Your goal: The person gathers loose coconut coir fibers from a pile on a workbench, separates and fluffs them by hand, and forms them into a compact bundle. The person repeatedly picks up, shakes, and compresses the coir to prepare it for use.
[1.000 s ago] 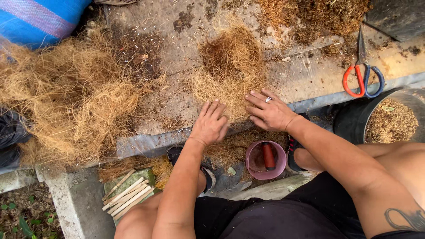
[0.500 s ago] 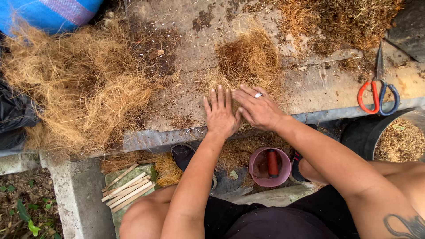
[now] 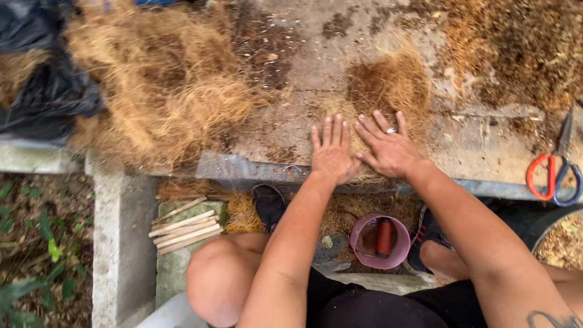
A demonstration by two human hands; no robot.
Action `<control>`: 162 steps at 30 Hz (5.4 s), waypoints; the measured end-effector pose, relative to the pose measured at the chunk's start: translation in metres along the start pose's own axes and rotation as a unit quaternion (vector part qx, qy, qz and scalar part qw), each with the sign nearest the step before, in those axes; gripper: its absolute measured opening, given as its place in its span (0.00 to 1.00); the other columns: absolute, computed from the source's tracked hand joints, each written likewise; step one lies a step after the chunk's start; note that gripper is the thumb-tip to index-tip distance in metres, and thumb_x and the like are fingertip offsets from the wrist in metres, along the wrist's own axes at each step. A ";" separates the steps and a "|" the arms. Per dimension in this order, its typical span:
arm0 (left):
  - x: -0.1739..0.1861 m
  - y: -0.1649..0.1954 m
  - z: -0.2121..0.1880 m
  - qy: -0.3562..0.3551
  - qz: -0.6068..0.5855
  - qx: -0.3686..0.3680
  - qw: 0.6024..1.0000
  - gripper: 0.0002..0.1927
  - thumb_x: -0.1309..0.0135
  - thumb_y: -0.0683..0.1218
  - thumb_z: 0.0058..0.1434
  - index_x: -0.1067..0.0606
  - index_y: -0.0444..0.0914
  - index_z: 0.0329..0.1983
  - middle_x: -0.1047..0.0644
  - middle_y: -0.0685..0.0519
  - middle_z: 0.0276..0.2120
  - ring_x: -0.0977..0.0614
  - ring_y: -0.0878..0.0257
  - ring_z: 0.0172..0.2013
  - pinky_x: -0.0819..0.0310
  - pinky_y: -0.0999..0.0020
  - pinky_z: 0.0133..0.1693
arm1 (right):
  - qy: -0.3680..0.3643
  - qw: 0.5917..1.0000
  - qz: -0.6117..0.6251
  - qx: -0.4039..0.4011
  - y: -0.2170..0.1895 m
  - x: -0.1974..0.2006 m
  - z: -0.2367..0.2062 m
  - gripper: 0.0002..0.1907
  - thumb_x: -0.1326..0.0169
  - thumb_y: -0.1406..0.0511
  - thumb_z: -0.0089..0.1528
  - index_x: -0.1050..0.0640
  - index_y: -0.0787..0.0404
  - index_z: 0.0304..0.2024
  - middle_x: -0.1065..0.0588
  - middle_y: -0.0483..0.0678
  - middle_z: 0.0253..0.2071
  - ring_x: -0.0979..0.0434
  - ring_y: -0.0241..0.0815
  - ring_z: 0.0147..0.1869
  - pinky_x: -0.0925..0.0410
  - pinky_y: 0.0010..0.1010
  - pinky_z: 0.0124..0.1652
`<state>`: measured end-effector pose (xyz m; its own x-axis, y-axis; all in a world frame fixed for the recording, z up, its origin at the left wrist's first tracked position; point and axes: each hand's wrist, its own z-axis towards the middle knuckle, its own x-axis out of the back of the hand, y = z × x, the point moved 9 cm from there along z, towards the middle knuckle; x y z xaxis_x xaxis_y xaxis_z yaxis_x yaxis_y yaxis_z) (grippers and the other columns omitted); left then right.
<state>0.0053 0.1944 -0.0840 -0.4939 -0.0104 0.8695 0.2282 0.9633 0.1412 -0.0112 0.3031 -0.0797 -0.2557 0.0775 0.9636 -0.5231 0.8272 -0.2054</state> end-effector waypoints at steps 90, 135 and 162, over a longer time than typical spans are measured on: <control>0.343 -0.158 -0.171 0.433 -0.046 -0.095 0.895 0.44 0.39 0.61 0.60 0.39 0.35 0.73 0.34 0.31 0.68 0.33 0.38 0.67 0.43 0.47 0.63 | 0.060 0.596 0.797 -0.074 -0.048 0.176 0.132 0.20 0.51 0.56 0.66 0.22 0.59 0.54 0.21 0.53 0.51 0.23 0.50 0.55 0.32 0.52 0.56; 0.063 -0.099 0.030 0.146 -0.531 0.057 0.833 0.14 0.46 0.48 0.69 0.23 0.31 0.48 0.18 0.45 0.37 0.18 0.56 0.38 0.25 0.60 0.43 | 0.061 0.647 0.651 -0.392 -0.008 0.042 0.024 0.15 0.51 0.64 0.71 0.24 0.61 0.58 0.21 0.59 0.49 0.34 0.49 0.38 0.36 0.41 0.36; 0.011 -0.107 0.033 0.076 -0.441 0.198 0.872 0.17 0.61 0.55 0.74 0.31 0.39 0.39 0.23 0.49 0.25 0.23 0.52 0.25 0.27 0.46 0.32 | -0.020 0.615 0.619 -0.487 -0.040 0.017 -0.013 0.26 0.46 0.62 0.65 0.35 0.55 0.66 0.25 0.61 0.61 0.53 0.29 0.08 0.53 0.23 0.09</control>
<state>-0.0516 0.1004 -0.1053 -0.2084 -0.8002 0.5624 -0.5060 0.5803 0.6382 0.0155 0.2790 -0.0525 0.0027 0.9867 0.1623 0.8237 0.0898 -0.5598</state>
